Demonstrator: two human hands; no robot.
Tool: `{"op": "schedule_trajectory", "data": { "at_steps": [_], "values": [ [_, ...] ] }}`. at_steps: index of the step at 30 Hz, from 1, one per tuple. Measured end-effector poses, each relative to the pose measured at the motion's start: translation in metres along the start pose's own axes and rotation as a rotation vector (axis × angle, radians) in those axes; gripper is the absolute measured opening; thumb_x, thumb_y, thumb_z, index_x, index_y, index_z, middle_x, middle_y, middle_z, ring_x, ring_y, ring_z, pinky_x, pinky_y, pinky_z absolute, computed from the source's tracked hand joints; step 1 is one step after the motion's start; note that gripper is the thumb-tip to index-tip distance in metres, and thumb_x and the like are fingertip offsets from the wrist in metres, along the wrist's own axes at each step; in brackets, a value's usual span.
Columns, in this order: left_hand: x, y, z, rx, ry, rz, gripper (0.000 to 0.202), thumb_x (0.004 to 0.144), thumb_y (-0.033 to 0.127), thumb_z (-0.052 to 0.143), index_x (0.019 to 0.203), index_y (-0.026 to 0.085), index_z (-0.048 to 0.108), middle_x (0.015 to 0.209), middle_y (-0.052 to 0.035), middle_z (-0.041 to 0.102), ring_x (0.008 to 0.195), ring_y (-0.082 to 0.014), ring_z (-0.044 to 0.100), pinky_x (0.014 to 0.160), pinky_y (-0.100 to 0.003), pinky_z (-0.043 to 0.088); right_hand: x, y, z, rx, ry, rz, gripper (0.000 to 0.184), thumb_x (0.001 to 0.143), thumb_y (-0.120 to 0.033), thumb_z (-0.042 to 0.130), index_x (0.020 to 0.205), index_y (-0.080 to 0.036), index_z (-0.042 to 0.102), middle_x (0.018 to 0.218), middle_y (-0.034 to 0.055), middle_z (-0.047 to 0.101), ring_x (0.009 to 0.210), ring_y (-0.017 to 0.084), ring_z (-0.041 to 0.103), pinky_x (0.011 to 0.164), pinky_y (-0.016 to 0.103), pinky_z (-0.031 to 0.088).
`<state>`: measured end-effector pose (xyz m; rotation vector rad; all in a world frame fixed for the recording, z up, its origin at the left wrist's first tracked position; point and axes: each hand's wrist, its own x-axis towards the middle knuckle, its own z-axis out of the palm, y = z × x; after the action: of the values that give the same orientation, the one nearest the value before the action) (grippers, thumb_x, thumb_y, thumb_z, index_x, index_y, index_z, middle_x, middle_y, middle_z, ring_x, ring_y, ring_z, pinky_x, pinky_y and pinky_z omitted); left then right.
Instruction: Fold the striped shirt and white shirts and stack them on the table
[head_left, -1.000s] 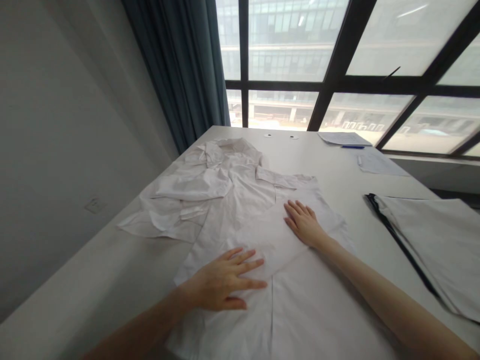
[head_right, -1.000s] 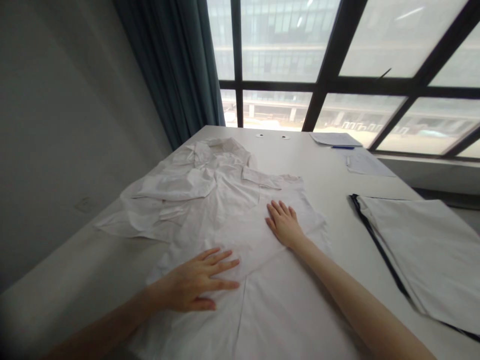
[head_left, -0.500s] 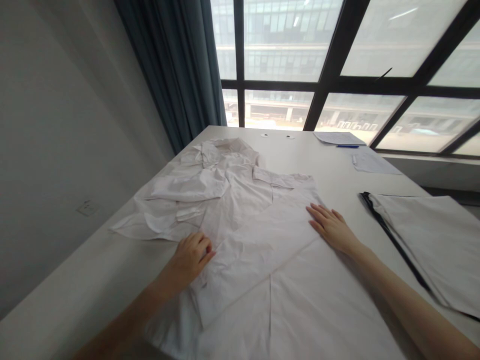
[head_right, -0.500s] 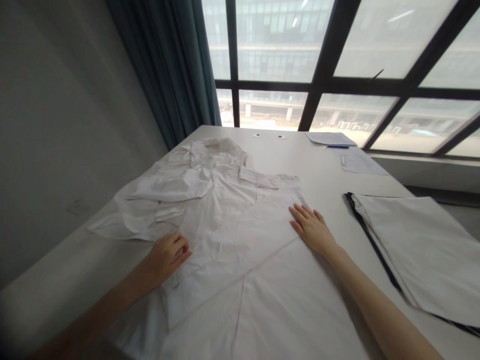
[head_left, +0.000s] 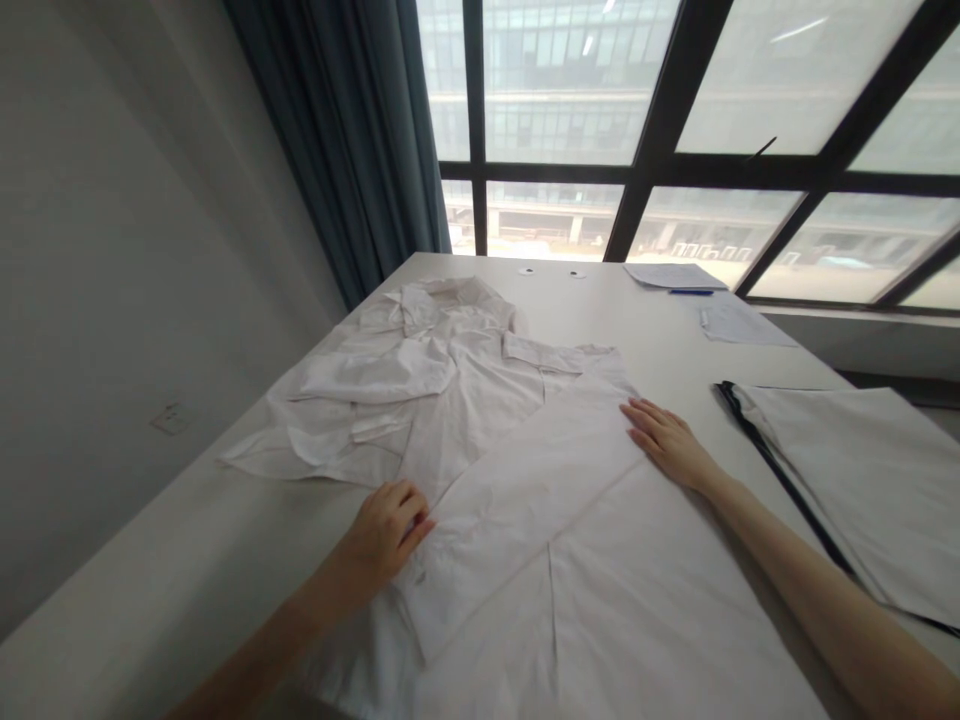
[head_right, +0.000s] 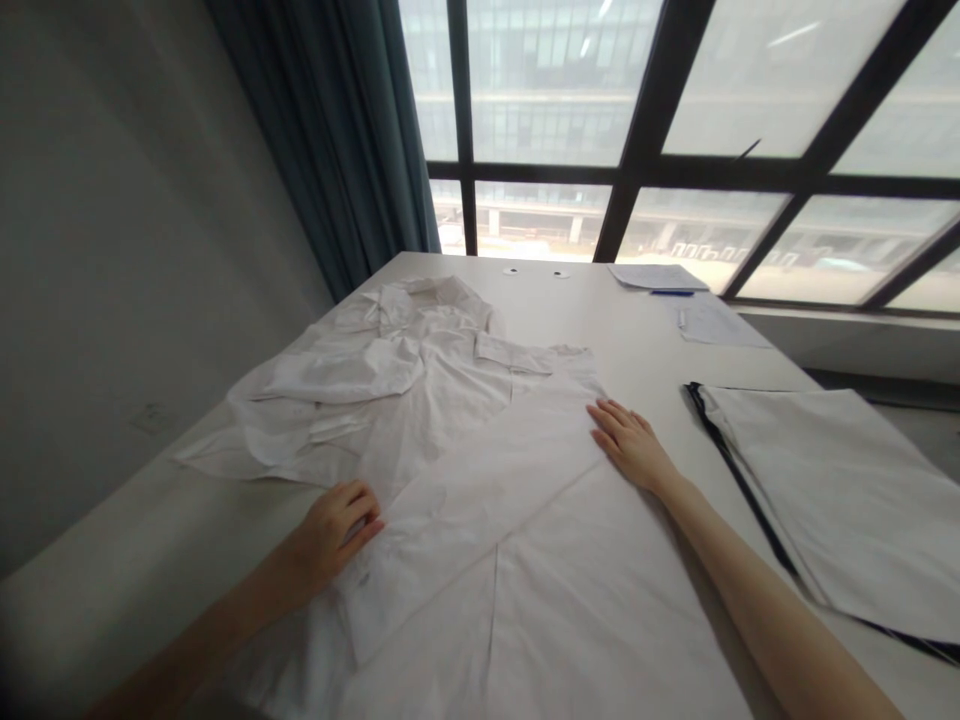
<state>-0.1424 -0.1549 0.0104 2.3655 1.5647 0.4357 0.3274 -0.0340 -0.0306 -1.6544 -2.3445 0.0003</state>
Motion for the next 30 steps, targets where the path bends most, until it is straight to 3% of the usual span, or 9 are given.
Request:
{"op": "schedule_trajectory", "data": {
  "at_steps": [5, 10, 17, 24, 30],
  "values": [
    [0.0, 0.004, -0.009, -0.087, 0.023, -0.087, 0.023, 0.089, 0.035, 0.048, 0.072, 0.021, 0.054, 0.076, -0.0033, 0.062, 0.076, -0.0208, 0.059, 0.074, -0.034, 0.044, -0.004, 0.011, -0.005, 0.047, 0.242, 0.241, 0.042, 0.09, -0.03, 0.038, 0.122, -0.013, 0.06, 0.112, 0.0164, 0.067, 0.106, 0.029, 0.061, 0.095, 0.046, 0.047],
    [-0.001, 0.014, -0.009, -0.197, 0.021, -0.186, 0.023, 0.087, 0.039, 0.046, 0.072, 0.022, 0.051, 0.068, -0.0009, 0.062, 0.067, -0.0196, 0.06, 0.068, -0.032, 0.046, -0.011, 0.019, -0.008, 0.12, 0.263, 0.306, 0.04, 0.078, -0.022, 0.046, 0.113, -0.018, 0.064, 0.097, 0.0112, 0.068, 0.085, 0.025, 0.065, 0.083, 0.041, 0.051],
    [-0.001, 0.011, -0.006, -0.358, 0.065, -0.268, 0.014, 0.087, 0.037, 0.042, 0.086, 0.025, 0.048, 0.071, 0.0021, 0.065, 0.068, -0.0169, 0.065, 0.065, -0.026, 0.048, -0.008, 0.017, -0.015, 0.237, 0.285, 0.263, 0.033, 0.074, -0.023, 0.05, 0.103, -0.021, 0.067, 0.092, 0.0069, 0.067, 0.08, 0.022, 0.065, 0.079, 0.036, 0.051],
    [-0.001, -0.001, -0.007, -0.229, 0.111, -0.241, 0.01, 0.083, 0.033, 0.049, 0.085, 0.024, 0.054, 0.069, 0.0008, 0.065, 0.067, -0.0196, 0.065, 0.069, -0.03, 0.049, -0.015, 0.007, -0.029, 0.007, 0.252, 0.224, 0.023, 0.081, -0.025, 0.047, 0.095, -0.023, 0.065, 0.09, 0.0068, 0.067, 0.075, 0.023, 0.062, 0.066, 0.034, 0.047],
    [-0.004, 0.0, -0.005, -0.247, 0.081, -0.253, 0.012, 0.084, 0.035, 0.05, 0.086, 0.025, 0.056, 0.068, 0.0015, 0.064, 0.067, -0.0189, 0.063, 0.068, -0.029, 0.049, -0.013, 0.02, -0.021, 0.17, 0.318, 0.313, 0.021, 0.073, -0.028, 0.049, 0.081, -0.024, 0.068, 0.081, 0.0058, 0.069, 0.081, 0.025, 0.065, 0.079, 0.038, 0.049]
  ]
}}
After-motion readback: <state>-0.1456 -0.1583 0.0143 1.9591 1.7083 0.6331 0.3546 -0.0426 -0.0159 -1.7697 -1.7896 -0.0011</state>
